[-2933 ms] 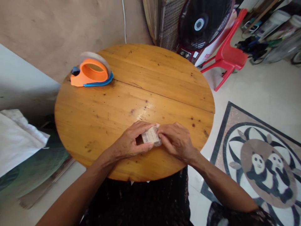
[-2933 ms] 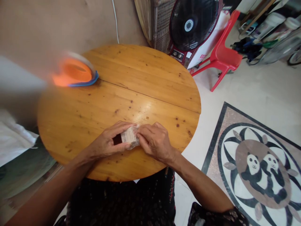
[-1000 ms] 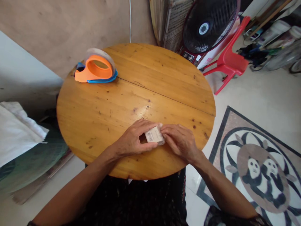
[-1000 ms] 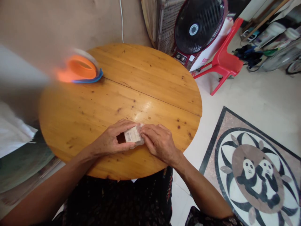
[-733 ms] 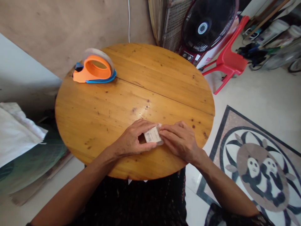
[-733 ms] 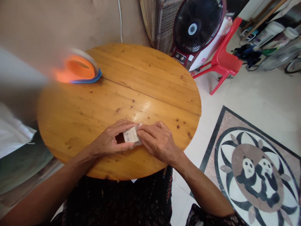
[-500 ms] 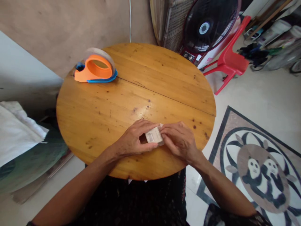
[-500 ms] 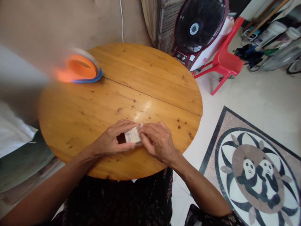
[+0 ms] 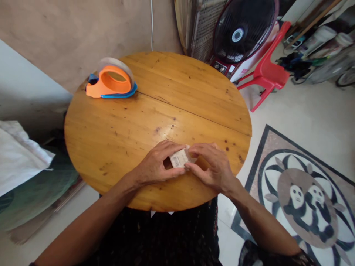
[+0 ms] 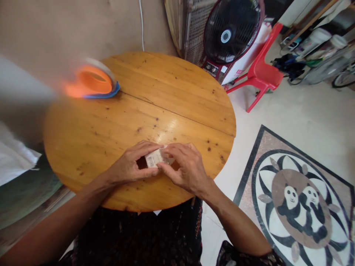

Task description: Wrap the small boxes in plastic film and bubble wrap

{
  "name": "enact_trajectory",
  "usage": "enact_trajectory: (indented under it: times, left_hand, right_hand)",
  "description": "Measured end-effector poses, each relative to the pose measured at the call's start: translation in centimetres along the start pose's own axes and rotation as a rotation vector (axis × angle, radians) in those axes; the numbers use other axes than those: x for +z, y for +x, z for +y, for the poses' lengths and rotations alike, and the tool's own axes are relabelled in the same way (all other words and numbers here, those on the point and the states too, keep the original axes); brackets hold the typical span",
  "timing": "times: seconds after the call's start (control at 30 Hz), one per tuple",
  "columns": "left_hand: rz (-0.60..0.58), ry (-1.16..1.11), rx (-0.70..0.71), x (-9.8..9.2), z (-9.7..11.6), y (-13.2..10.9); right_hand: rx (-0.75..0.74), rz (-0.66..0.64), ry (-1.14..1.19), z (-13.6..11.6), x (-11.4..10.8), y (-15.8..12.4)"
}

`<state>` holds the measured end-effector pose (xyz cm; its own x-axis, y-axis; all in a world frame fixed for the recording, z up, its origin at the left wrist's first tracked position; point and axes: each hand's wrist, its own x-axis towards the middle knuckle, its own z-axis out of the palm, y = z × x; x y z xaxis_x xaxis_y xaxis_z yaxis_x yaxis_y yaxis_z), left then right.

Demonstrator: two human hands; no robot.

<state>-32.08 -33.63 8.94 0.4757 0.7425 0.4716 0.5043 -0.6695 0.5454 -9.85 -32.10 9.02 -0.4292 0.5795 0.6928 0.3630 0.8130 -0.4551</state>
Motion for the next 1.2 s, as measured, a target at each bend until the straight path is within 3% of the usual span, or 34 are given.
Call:
enact_trajectory:
  times: [0.2,0.37,0.5,0.63,0.73,0.97,1.2]
  left_hand:
    - [0.045,0.079,-0.110,0.6,1.1,-0.3]
    - [0.071,0.171,-0.268,1.0,3.0,-0.6]
    - [0.098,0.205,-0.354,1.2,3.6,-0.9]
    - [0.163,0.234,-0.363,1.9,3.7,-1.4]
    - [0.216,0.279,-0.356,2.5,4.1,-1.9]
    - [0.284,0.313,-0.370,3.1,4.9,-3.1]
    - [0.328,0.283,-0.365,3.5,4.9,-3.8]
  right_hand:
    - [0.159,0.010,0.042,-0.3,0.7,0.3]
    - [0.407,0.025,0.331,-0.3,0.9,0.0]
    - [0.405,-0.011,0.521,-0.3,0.8,0.1]
    - [0.341,-0.068,0.403,-0.6,0.7,0.3]
    - [0.372,-0.068,0.380,-0.8,0.8,0.3]
    - [0.646,0.034,0.696,-0.4,1.7,0.9]
    - [0.717,0.053,0.792,0.5,1.6,2.0]
